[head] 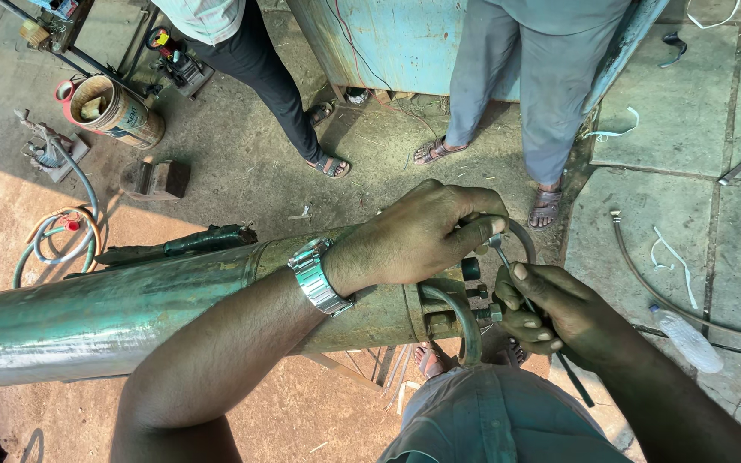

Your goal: The person uses a wrench to tighten bolts on a metal clamp attached to a large green pipe. They then scrape residue from the inside of a circular metal part with a small tool. The person works in a workshop with tools and parts visible on the floor and a nearby table.

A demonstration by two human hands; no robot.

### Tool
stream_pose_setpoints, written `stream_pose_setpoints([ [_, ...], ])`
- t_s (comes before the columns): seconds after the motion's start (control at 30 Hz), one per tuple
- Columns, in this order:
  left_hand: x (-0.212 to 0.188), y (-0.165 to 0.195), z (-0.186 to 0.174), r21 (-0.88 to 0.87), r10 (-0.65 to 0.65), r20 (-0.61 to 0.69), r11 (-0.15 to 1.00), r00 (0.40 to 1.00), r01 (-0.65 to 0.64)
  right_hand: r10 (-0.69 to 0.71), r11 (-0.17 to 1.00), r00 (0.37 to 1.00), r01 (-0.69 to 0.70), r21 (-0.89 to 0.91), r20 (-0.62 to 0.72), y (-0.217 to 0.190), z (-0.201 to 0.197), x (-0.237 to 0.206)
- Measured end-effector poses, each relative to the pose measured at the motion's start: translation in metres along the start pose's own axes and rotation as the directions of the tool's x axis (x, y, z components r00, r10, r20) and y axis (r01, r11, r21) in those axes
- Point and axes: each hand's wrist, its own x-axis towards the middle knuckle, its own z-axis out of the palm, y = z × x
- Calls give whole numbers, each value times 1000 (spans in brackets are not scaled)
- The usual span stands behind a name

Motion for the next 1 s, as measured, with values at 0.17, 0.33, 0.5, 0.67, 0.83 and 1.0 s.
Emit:
stream_pose_setpoints([
  [0.17,2,2,0,15,-68,13,998,998,67,-91,979,993,76,-190,-70,-6,2,-2],
  [0.33,2,0,0,27,-49,5,998,999,49,-186,962,976,157,-224,-117,7,7,0],
  [0.5,1,-2,1,33,-59,15,998,998,59,-247,945,965,219,-244,-93,13,11,0],
  [0.67,0,-2,0,23,-43,1,999,999,43,-292,841,949,198,-504,-115,24,7,-8],
  [0.83,0,-5,2,10,22,-24,1000,999,-22,-382,519,924,218,-826,4,43,-16,-34],
  [1.0,0,-9,3,-30,-15,22,999,1000,16,-380,408,922,234,-882,69,37,-28,-79],
])
